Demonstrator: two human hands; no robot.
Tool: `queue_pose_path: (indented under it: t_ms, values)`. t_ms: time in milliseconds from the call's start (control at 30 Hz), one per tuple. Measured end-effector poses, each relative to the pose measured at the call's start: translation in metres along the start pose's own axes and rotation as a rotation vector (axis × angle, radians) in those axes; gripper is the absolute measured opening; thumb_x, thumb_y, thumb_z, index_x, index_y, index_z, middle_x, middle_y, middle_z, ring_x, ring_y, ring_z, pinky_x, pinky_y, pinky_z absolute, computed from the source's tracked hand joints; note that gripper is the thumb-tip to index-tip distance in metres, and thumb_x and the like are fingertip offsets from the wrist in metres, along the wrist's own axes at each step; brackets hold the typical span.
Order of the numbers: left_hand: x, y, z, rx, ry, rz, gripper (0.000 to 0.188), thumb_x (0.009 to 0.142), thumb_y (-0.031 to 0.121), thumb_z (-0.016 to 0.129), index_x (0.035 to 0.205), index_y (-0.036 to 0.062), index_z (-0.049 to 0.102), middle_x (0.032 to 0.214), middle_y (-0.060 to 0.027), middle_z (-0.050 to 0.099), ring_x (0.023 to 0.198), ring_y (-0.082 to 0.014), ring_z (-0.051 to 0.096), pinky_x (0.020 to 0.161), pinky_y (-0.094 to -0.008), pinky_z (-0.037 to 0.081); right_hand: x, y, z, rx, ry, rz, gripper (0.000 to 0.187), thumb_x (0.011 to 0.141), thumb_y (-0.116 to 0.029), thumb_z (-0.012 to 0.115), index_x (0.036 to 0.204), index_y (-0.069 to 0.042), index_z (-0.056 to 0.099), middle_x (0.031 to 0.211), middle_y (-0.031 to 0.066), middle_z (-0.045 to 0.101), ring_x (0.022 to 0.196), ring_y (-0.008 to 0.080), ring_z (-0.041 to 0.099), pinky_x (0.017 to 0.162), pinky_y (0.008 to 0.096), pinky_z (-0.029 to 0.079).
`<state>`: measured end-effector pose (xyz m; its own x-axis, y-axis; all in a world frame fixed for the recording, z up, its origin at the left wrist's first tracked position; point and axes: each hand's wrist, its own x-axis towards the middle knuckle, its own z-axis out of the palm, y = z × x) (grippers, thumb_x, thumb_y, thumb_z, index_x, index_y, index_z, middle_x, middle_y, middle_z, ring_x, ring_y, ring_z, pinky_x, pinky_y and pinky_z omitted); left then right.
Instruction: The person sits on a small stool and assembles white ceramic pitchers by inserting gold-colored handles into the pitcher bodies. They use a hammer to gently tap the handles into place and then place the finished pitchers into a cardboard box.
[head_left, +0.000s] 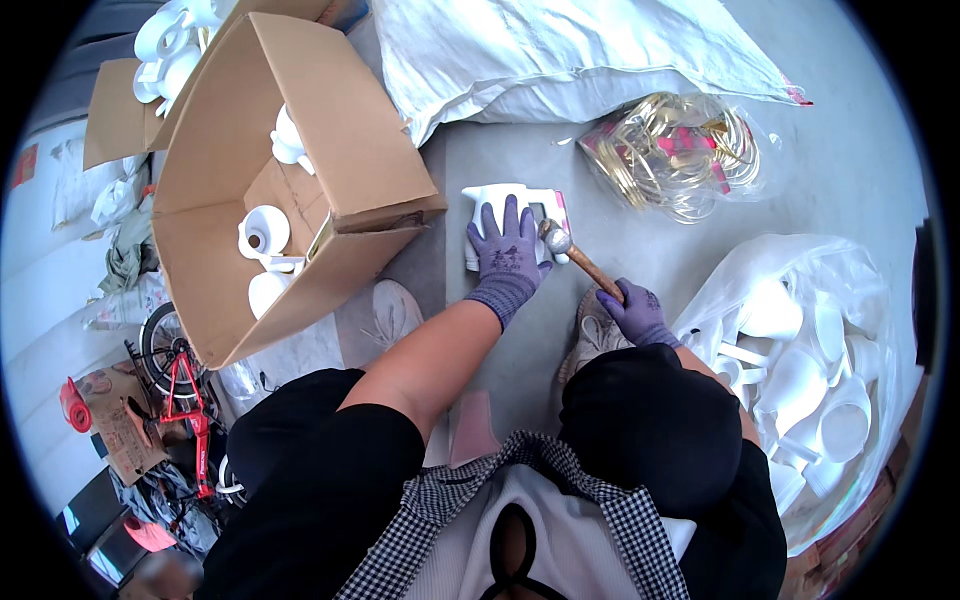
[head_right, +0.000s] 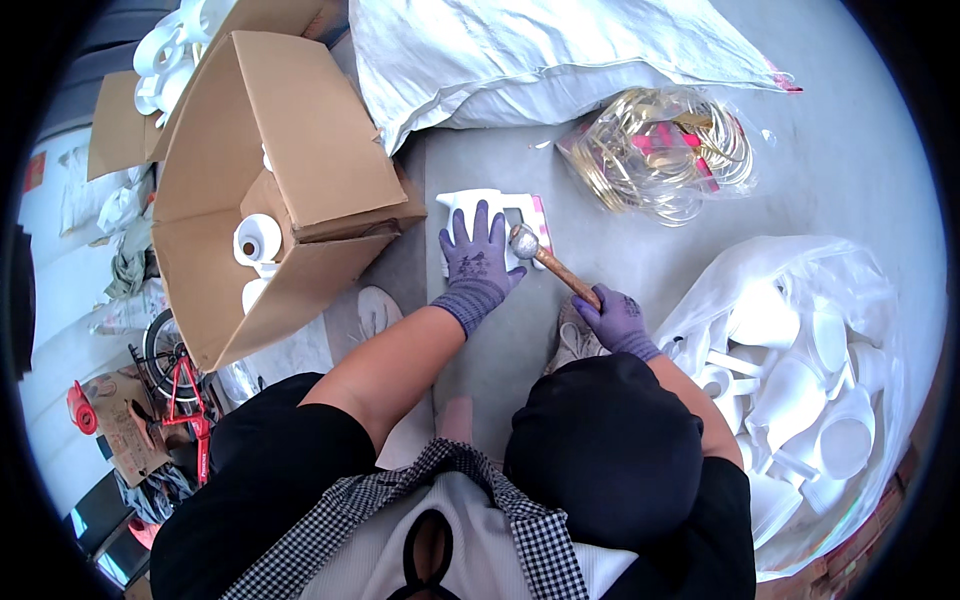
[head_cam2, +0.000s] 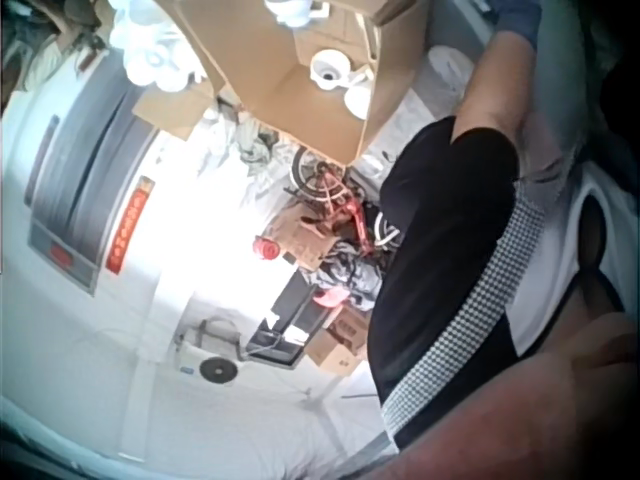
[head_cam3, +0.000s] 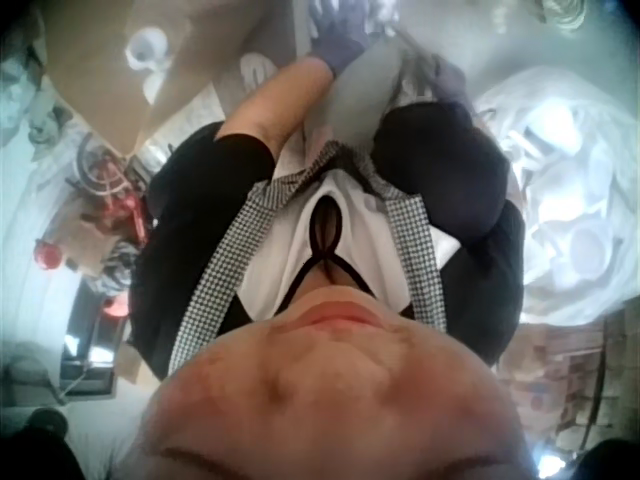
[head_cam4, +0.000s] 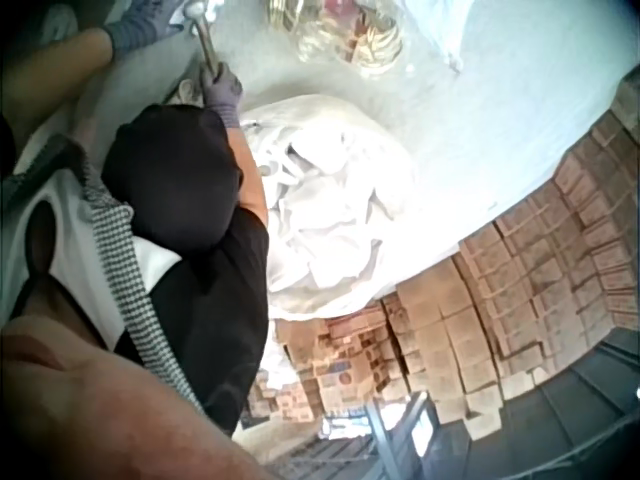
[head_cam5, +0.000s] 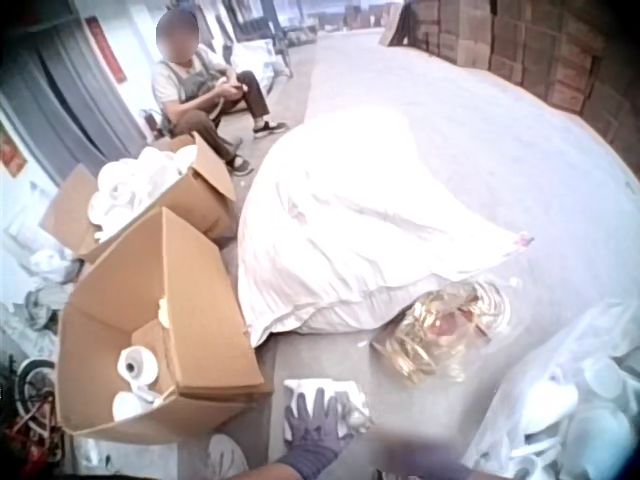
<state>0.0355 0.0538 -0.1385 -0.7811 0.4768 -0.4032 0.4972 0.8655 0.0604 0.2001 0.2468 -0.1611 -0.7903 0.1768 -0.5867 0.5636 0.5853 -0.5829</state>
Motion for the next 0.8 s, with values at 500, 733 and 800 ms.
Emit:
queue_pose_path:
  t_ms: [500, 733, 800]
  values:
    - [0.044, -0.056, 0.000, -0.496, -0.276, -0.452, 0.136, 0.057, 0.052, 0.087, 0.157, 0.0073, 0.007, 0.155, -0.0258, 0.024, 0.141, -0.0397, 0.033, 0.116, -0.0396, 0.033, -0.022, 0.092, -0.009, -0.217, 0.516, 0.153, 0.031, 0.080, -0.030, 0.074, 0.094, -0.006, 0.059, 0.093, 0.0177, 0.064, 0.088, 0.0401, 0.061, 0.074, 0.0503, 0.046]
    - [0.016, -0.126, 0.043, -0.671, -0.259, -0.479, 0.126, 0.062, 0.031, 0.082, 0.157, 0.0089, 0.003, 0.150, -0.0274, 0.032, 0.138, -0.0394, 0.038, 0.116, -0.0436, 0.034, 0.030, -0.025, -0.004, -0.237, 0.438, -0.413, 0.048, 0.081, -0.025, 0.069, 0.123, -0.003, 0.057, 0.113, 0.0165, 0.060, 0.106, 0.0346, 0.057, 0.093, 0.0441, 0.045]
    - [0.012, -0.132, 0.044, -0.693, -0.227, -0.504, 0.116, 0.066, 0.034, 0.078, 0.157, 0.0057, 0.011, 0.150, -0.0284, 0.033, 0.138, -0.0384, 0.037, 0.117, -0.0460, 0.030, 0.065, -0.055, 0.012, -0.292, 0.287, -0.417, 0.056, 0.082, -0.027, 0.068, 0.130, -0.003, 0.052, 0.111, 0.0160, 0.061, 0.105, 0.0334, 0.058, 0.090, 0.0438, 0.047]
